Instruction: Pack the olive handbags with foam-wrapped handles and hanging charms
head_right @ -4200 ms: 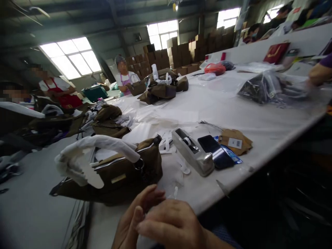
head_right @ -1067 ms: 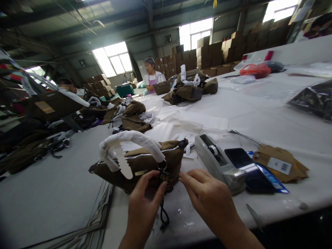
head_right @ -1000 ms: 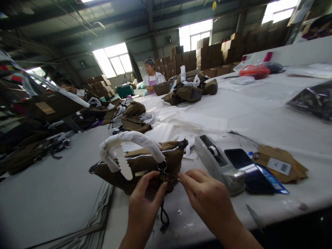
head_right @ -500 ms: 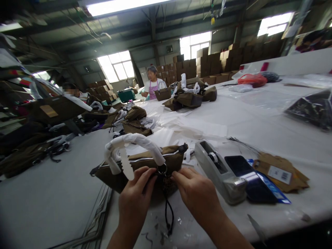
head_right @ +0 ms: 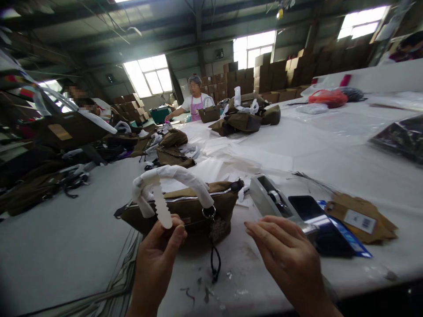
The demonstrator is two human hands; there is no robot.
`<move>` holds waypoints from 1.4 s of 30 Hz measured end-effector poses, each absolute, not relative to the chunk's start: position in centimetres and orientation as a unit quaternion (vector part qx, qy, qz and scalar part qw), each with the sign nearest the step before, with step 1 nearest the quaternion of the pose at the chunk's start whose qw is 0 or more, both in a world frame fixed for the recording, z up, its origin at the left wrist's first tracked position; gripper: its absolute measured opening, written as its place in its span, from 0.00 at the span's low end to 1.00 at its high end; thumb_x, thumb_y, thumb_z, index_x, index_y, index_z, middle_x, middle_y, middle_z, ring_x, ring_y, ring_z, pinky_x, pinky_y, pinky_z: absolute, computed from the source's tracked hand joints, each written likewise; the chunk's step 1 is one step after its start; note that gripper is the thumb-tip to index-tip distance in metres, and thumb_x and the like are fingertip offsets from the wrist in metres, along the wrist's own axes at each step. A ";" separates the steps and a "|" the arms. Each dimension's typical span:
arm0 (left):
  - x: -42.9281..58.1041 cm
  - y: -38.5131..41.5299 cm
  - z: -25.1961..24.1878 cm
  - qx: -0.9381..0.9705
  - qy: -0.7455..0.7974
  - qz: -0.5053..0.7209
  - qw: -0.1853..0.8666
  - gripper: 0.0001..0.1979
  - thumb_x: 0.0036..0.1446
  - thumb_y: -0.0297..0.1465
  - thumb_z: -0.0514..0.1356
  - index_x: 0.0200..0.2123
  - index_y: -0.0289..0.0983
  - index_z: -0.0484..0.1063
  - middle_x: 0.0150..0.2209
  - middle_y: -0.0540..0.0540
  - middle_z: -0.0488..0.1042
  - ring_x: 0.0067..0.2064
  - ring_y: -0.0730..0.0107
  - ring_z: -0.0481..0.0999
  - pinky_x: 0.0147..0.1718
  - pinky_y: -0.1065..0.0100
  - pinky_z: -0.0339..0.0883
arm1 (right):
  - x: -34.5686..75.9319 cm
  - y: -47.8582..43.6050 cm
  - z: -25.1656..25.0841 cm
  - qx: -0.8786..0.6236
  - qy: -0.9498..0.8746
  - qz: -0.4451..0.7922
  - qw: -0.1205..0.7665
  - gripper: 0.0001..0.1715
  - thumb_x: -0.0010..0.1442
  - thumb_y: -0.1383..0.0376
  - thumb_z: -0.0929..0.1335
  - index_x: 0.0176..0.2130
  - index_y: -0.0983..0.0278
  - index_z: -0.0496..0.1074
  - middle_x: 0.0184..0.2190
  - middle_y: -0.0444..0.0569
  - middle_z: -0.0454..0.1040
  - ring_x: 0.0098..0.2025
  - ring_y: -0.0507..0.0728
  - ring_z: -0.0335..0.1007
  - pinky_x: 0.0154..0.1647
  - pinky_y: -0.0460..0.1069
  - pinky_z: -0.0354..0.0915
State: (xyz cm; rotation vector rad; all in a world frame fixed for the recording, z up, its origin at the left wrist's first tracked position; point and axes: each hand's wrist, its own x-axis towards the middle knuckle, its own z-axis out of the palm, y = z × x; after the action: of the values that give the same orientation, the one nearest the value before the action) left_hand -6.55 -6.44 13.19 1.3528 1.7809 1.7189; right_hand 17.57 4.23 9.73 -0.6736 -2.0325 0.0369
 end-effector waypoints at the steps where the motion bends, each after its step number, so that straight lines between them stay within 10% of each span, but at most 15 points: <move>1: -6.2 -6.5 13.1 0.456 0.611 0.617 0.192 0.07 0.64 0.37 0.62 0.38 0.40 0.74 0.32 0.51 0.72 0.34 0.75 0.72 0.36 0.75 0.67 | 17.7 3.9 9.7 -0.282 -0.821 0.049 0.495 0.13 0.62 0.70 0.72 0.46 0.56 0.79 0.39 0.43 0.82 0.43 0.56 0.77 0.49 0.50 0.70; 8: -4.0 -6.2 13.3 0.349 0.484 0.708 0.377 0.10 0.63 0.38 0.64 0.36 0.36 0.73 0.44 0.46 0.75 0.30 0.80 0.70 0.29 0.76 0.66 | 15.7 2.0 10.4 -0.251 -0.529 0.572 0.574 0.08 0.57 0.57 0.76 0.39 0.54 0.82 0.26 0.44 0.78 0.26 0.50 0.74 0.29 0.42 0.73; 12: -3.1 -6.3 14.3 0.377 0.460 0.702 0.392 0.10 0.64 0.37 0.63 0.34 0.37 0.72 0.32 0.50 0.75 0.30 0.77 0.74 0.29 0.77 0.68 | 14.4 1.5 10.8 -0.207 -0.436 0.694 0.535 0.12 0.53 0.58 0.79 0.39 0.56 0.83 0.30 0.47 0.80 0.29 0.48 0.75 0.33 0.39 0.73; 17: -3.0 -6.0 14.2 0.509 0.508 0.638 0.276 0.05 0.65 0.30 0.61 0.39 0.42 0.78 0.33 0.52 0.76 0.34 0.78 0.75 0.36 0.78 0.70 | 13.2 1.4 10.4 -0.243 -0.441 0.684 0.528 0.07 0.56 0.59 0.78 0.37 0.56 0.83 0.30 0.45 0.79 0.29 0.47 0.73 0.34 0.38 0.71; 22: -3.1 -5.6 13.4 0.602 0.531 0.567 0.184 0.10 0.64 0.26 0.62 0.43 0.47 0.79 0.41 0.53 0.79 0.43 0.74 0.77 0.43 0.74 0.71 | 13.2 1.8 9.6 -0.282 -0.568 0.582 0.509 0.03 0.60 0.61 0.75 0.37 0.55 0.82 0.50 0.45 0.76 0.49 0.52 0.73 0.44 0.39 0.70; 27: -2.8 -5.4 13.3 0.637 0.563 0.520 0.074 0.11 0.61 0.25 0.64 0.45 0.46 0.77 0.40 0.54 0.80 0.46 0.71 0.75 0.46 0.71 0.70 | 13.0 1.7 9.9 -0.298 -0.583 0.575 0.491 0.06 0.58 0.60 0.76 0.39 0.53 0.81 0.34 0.42 0.81 0.37 0.51 0.78 0.41 0.39 0.73; 42: -2.8 -5.5 12.7 0.675 0.566 0.474 -0.002 0.22 0.59 0.20 0.63 0.53 0.46 0.69 0.38 0.59 0.80 0.41 0.77 0.79 0.63 0.66 0.57 | 13.2 1.8 10.6 -0.290 -0.705 0.419 0.493 0.04 0.61 0.65 0.74 0.36 0.53 0.80 0.35 0.38 0.81 0.38 0.50 0.78 0.43 0.39 0.72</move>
State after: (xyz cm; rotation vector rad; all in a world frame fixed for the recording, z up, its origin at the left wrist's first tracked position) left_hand -2.82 -5.46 12.70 2.1229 1.7788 1.4907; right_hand 13.18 1.79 10.56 -0.7046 -1.7115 1.0161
